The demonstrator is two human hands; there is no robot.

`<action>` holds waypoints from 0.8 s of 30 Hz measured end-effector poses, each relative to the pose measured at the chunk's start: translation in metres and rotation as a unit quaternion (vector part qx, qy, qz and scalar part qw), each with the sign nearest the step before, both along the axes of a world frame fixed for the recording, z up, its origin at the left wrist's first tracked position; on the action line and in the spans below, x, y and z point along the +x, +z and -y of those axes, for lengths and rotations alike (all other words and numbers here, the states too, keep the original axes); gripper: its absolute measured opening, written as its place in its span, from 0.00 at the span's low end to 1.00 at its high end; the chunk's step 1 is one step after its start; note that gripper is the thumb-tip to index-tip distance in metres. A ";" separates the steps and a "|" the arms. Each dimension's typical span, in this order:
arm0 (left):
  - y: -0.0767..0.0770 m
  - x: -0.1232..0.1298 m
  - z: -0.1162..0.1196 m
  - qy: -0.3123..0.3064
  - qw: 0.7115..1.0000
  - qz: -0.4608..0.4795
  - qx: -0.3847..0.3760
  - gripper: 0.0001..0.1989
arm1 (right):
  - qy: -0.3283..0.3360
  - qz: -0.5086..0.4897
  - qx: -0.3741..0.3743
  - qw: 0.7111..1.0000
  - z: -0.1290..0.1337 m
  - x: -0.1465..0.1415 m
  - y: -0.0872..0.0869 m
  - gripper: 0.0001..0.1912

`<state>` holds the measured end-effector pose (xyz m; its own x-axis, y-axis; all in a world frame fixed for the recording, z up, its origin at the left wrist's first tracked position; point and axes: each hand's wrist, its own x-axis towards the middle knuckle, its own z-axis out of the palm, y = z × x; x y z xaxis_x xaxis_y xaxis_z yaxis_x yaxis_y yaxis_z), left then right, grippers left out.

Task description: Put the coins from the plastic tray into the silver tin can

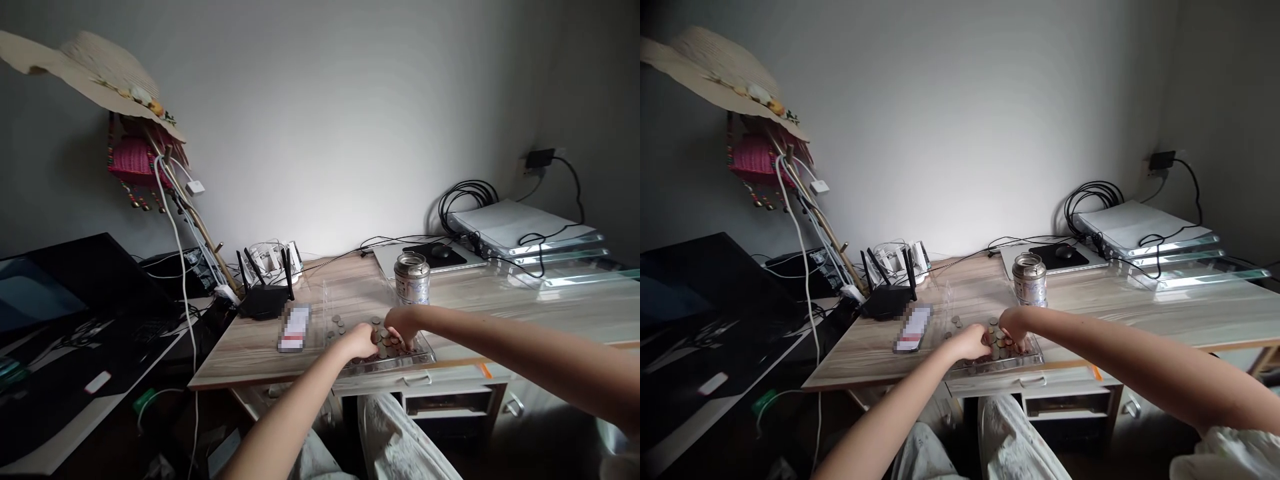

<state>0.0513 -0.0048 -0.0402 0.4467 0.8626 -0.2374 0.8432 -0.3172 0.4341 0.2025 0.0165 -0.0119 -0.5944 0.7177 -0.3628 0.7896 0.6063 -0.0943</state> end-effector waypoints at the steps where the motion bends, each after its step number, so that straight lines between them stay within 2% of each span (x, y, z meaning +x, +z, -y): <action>1: -0.003 0.001 0.001 0.008 0.999 0.020 0.028 0.13 | 0.008 0.017 -0.003 1.000 0.003 0.002 -0.001 0.11; 4: -0.008 0.005 0.001 0.000 0.997 0.052 0.057 0.21 | 0.036 0.055 0.003 0.998 0.011 0.005 -0.002 0.10; 9: 0.000 0.013 0.000 -0.025 1.000 -0.015 -0.004 0.16 | 0.040 0.046 0.018 0.998 0.018 0.005 -0.004 0.06; 14: 0.006 0.014 0.000 -0.048 0.999 -0.010 -0.002 0.14 | 0.044 0.036 -0.001 0.998 0.022 0.007 -0.006 0.05; 18: 0.006 0.015 0.003 -0.060 0.998 -0.017 -0.030 0.08 | 0.055 0.028 -0.016 0.998 0.024 0.009 -0.005 0.07; 24: 0.005 0.012 0.001 -0.088 0.992 0.016 -0.087 0.08 | 0.022 0.019 0.027 0.999 0.028 0.010 -0.003 0.09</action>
